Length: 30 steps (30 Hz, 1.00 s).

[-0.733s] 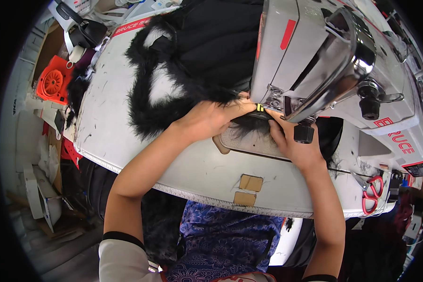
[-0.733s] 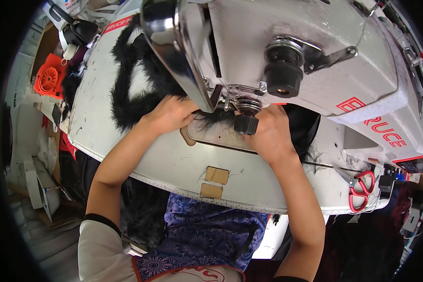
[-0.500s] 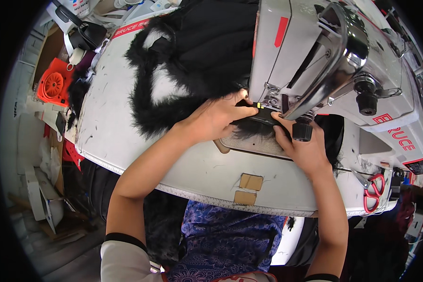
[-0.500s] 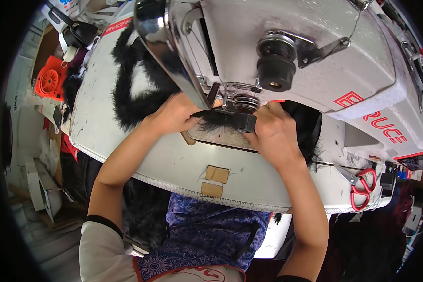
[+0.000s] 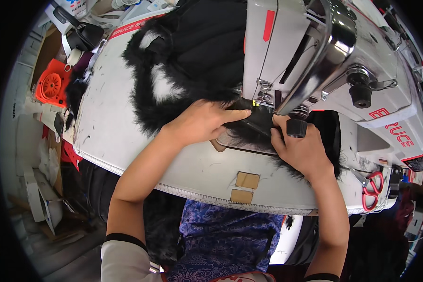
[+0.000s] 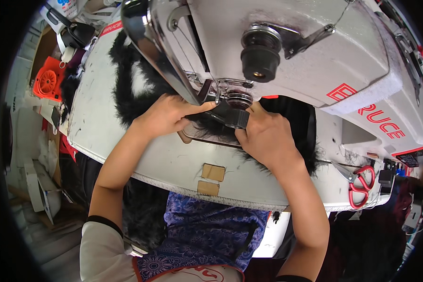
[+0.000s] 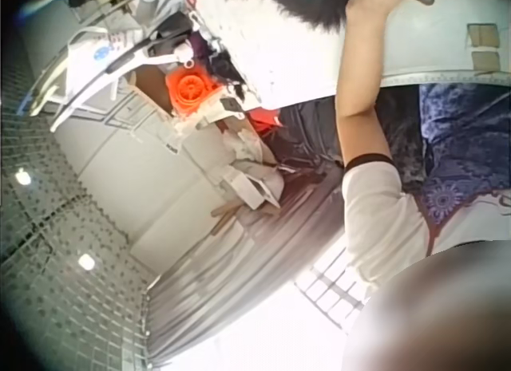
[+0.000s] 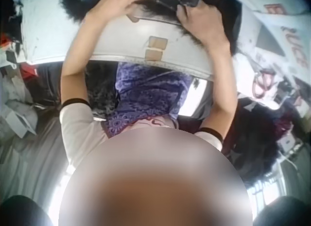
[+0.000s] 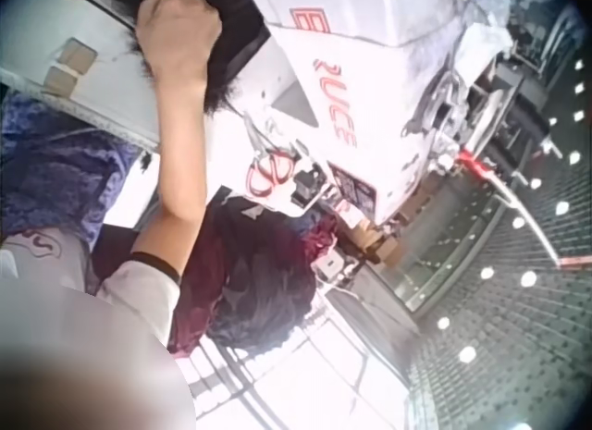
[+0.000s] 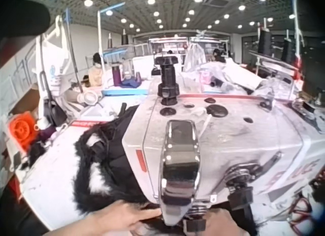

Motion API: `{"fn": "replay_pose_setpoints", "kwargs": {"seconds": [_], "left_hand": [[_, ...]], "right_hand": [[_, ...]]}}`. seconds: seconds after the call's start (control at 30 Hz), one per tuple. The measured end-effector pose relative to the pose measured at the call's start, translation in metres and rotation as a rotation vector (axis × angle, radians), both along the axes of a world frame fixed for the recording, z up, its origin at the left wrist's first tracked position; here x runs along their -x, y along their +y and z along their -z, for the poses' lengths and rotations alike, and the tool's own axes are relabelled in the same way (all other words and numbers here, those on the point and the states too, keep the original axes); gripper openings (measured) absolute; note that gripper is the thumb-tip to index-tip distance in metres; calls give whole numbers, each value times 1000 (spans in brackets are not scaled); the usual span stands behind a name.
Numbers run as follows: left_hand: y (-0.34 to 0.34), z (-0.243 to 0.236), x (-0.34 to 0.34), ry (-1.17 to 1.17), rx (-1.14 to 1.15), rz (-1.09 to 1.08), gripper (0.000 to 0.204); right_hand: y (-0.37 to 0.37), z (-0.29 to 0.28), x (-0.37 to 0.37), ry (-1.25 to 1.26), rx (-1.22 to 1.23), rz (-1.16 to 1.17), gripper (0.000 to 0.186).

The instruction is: Sewing black faux fur trim onto a fabric garment using an industrial sewing machine.

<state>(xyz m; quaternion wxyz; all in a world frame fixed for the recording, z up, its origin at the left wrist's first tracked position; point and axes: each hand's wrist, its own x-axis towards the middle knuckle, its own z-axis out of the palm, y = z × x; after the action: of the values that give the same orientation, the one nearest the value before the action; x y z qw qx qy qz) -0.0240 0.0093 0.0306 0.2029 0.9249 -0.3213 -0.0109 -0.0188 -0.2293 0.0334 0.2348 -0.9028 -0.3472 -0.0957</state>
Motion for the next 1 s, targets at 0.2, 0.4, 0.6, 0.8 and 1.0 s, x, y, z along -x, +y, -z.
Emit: {"fn": "replay_pose_setpoints", "kwargs": {"seconds": [0.2,0.4,0.6,0.8,1.0], "left_hand": [[-12,-2,13,-197,-67,50,57],[-30,1,21,-529,-32,172,33],[-20,6,26,-475,-51,187,24],[-20,-4,31,-539,-136,133,22],[-23,0,14,-510,-145,247,27]], "right_hand": [[-18,-4,-4,10,47,-159,20],[-15,-7,-3,-325,87,-270,32],[-19,10,2,-167,-29,-314,38],[-13,7,10,-141,17,-264,34],[-12,9,13,-187,51,-220,27]]}}
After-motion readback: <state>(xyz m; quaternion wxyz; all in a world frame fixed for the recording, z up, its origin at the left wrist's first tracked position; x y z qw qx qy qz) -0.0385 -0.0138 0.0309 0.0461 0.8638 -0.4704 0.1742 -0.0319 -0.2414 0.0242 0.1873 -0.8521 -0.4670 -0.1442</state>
